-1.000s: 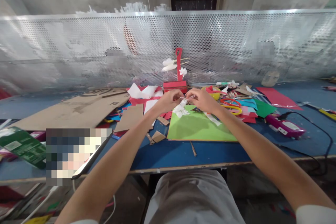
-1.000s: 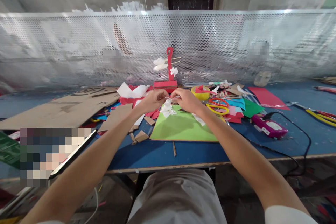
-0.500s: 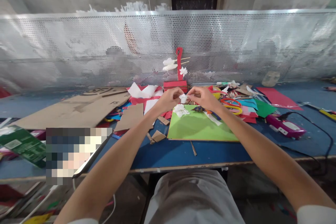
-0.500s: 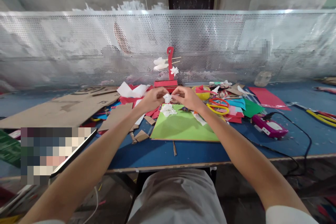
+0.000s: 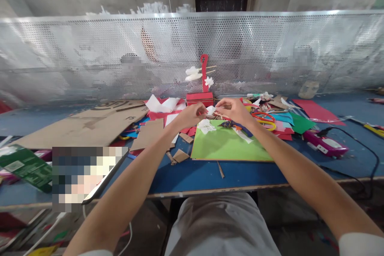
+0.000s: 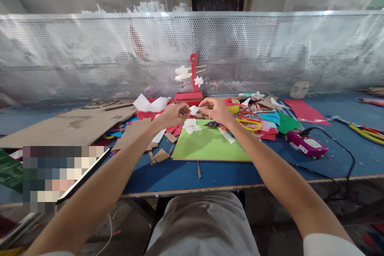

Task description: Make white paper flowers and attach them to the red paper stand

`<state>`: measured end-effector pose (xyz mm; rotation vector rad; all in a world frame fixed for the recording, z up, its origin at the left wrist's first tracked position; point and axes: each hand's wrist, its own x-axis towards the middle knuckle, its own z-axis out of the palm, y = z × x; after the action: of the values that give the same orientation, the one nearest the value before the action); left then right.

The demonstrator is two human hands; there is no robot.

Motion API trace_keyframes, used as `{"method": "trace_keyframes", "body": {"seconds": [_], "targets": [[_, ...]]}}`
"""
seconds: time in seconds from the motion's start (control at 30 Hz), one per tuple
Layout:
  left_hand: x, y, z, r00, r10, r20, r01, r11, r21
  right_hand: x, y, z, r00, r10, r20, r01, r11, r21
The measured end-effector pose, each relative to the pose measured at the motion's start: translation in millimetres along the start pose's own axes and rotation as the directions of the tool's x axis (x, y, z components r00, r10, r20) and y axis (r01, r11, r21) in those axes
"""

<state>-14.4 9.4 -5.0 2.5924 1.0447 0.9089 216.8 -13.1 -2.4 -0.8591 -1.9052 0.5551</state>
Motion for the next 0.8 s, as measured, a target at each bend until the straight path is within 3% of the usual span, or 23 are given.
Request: {"method": "trace_keyframes", "body": {"seconds": [0.1,0.2,0.43,0.8], "targets": [[-4.4,-9.3,3.7,0.989,-0.079,0.127,0.054,0.981,0.188,1.4,4.3,-3.3,1.000,0.017,-0.013,-0.017,0.998,-0.056],[-7.7,-14.2,9.4,0.980,-0.111,0.164,0.061,0.958,0.281,2.3,6.4,-4.9,0.999,0.036,-0.002,-0.036,0.994,-0.105],[-5.1,-12.3,9.2,0.986,-0.076,0.147,0.031,0.957,0.287,2.8,8.3,-5.4,0.999,0.028,0.019,-0.025,0.991,-0.132],[-2.4,-0.7,0.7,0.992,-0.118,0.044,0.105,0.968,0.226,2.7,11.0,-6.3,0.997,0.073,-0.008,-0.073,0.997,-0.039]]}}
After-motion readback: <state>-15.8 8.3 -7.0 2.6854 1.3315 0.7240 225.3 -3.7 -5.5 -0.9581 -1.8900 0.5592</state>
